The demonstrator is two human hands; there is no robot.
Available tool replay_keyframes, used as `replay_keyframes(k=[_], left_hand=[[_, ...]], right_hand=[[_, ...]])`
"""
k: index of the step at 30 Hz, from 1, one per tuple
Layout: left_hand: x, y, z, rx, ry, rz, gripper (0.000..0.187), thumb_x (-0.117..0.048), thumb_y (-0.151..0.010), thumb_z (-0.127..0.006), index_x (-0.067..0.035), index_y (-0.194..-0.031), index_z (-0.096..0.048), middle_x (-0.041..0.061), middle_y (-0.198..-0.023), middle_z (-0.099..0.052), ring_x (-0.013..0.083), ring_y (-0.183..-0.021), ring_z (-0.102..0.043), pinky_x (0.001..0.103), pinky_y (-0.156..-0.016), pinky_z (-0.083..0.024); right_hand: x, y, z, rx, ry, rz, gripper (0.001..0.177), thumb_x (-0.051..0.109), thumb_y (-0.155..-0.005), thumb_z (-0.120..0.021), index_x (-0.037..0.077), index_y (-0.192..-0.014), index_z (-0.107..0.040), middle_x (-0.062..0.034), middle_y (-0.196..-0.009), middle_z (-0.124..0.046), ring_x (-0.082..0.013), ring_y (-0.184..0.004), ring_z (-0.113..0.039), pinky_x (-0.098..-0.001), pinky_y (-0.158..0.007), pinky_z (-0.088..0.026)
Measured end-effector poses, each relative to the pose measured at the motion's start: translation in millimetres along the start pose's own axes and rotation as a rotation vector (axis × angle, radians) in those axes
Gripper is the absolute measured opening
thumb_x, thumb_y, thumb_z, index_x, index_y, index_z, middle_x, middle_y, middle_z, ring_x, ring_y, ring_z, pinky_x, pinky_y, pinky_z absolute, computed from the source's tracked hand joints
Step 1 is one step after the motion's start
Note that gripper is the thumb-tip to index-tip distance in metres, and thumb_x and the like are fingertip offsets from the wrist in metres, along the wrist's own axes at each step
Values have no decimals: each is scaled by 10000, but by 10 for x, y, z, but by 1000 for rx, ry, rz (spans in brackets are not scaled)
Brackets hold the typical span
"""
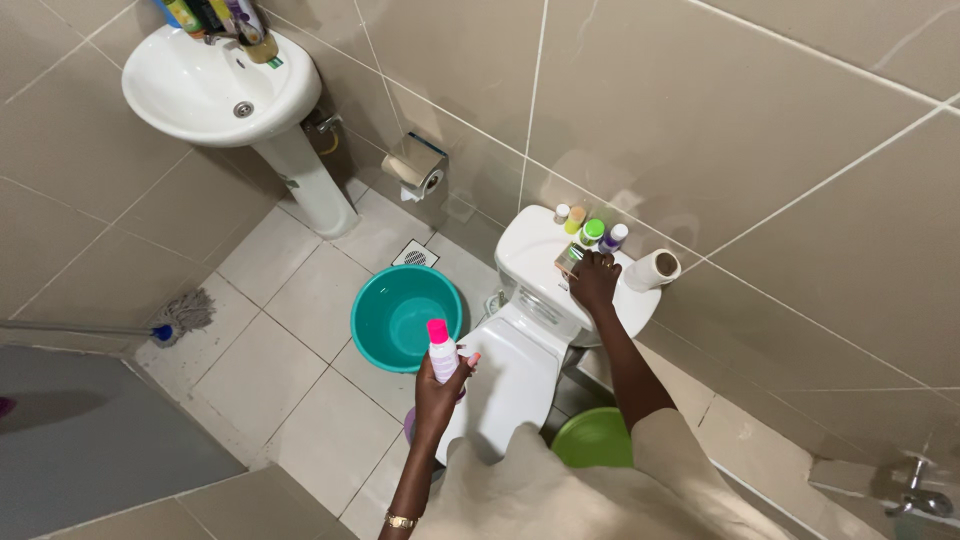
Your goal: The person moves several toiletries from the toilet tank and a small shelf onto the bathroom sink. They handle bottles, tubes, and a small box one at a time, placing them on the sink surface.
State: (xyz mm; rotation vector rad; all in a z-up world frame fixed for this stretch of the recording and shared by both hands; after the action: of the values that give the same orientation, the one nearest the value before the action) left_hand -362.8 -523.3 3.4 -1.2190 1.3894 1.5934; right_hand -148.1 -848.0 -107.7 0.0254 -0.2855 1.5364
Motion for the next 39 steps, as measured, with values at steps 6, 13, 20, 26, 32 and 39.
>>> replay_keyframes(k=[6,13,20,26,32,39], left_hand=[[-37,1,-32,16,-20,4,381,-215,-859,-803,-85,-1182,-647,-15,-818,-720,31,-696,-631,199,-486,-405],[41,-16,-99,54,-34,-43,389,-221,-872,-801,-75,-1193,-638,3,-832,-724,55,-709,-642,222,-518,-445],[260,-28,-6,39,-4,-13,411,-263,-866,-768,-66,-1203,-640,20,-871,-739,84,-761,-688,264,-565,-494],[269,-291,34,21,170,54,580,-332,-812,-843,19,-1236,-659,82,-1016,-733,179,-905,-684,339,-811,-550],[-218,-582,8,312,474,6,668,-312,-882,-786,-14,-1435,-558,51,-1343,-655,143,-1257,-605,314,-1070,-448],[-541,-849,1112,618,448,10,650,-273,-937,-748,-29,-1499,-533,97,-1392,-610,191,-1270,-591,364,-1075,-487]], right_hand=[[75,11,-93,31,52,4,687,375,-706,-865,29,-1244,-614,-159,-1211,-628,-367,-1205,-502,-563,-971,-356],[213,27,20,-131,70,117,805,404,-643,-882,46,-1307,-602,-175,-1248,-627,-382,-1231,-486,-577,-961,-325],[286,63,-74,-24,-54,111,730,397,-708,-887,97,-1318,-622,-140,-1181,-637,-334,-1222,-523,-546,-1110,-320],[734,282,336,-86,-337,130,707,304,-704,-906,92,-1337,-672,-199,-1152,-583,-377,-1137,-553,-523,-1025,-406],[1759,908,1022,-6,-695,214,742,185,-713,-900,120,-1399,-626,-186,-1386,-471,-316,-1202,-572,-389,-920,-549],[3313,1315,1236,251,-937,402,755,82,-691,-853,168,-1408,-630,-129,-1431,-464,-281,-1236,-579,-391,-973,-557]])
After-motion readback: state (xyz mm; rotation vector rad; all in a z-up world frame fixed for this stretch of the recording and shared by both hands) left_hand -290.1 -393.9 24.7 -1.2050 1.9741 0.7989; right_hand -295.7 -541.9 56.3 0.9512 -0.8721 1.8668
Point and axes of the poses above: each hand's wrist, its own y-axis away from the middle knuckle, its own z-axis out of the back of the hand, x = y × z, the point moved 9 cm from there along -y, towards the middle knuckle
